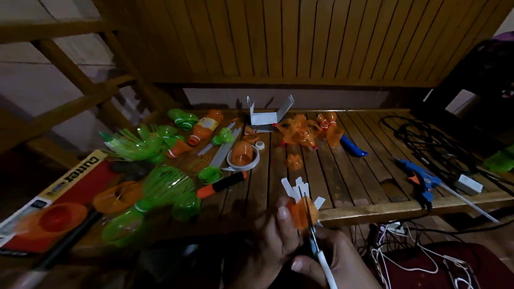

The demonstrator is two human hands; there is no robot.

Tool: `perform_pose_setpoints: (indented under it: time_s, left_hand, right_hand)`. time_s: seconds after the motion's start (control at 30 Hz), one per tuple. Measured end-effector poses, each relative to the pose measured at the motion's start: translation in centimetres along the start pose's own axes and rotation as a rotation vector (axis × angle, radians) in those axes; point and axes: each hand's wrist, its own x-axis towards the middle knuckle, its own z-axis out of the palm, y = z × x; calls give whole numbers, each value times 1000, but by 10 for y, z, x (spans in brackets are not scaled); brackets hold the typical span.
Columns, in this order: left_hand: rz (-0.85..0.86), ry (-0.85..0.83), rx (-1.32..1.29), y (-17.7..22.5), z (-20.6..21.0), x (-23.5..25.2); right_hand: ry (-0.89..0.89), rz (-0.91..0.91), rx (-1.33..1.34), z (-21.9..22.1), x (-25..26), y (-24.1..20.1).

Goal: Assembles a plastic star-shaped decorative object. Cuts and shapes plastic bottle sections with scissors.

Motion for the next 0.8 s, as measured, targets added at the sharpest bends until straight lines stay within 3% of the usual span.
perform_pose_setpoints:
  time_s: [0.13,0.27,0.33,0.5,0.57,0.8]
  left_hand:
    - [59,-72,136,0,-9,0]
    - [-26,-100,140,6,-12,1]
    - [-170,-147,75,12,-16,2]
    - [-788,-231,-138,38,-25,25]
    - [-887,-314,-170,37,-29,33]
    - [-680,-528,-127,32,-33,27]
  right_hand:
    - [-39,-23,2,-3,0,2]
    - [-27,-99,7,0,0,10]
    - [-31,-135,0,-1,1,16]
    - [-54,-215,-54,-9,1,29]
    - [-63,-215,-77,-11,1,32]
    - [-127,-113,0,-17,2,16]
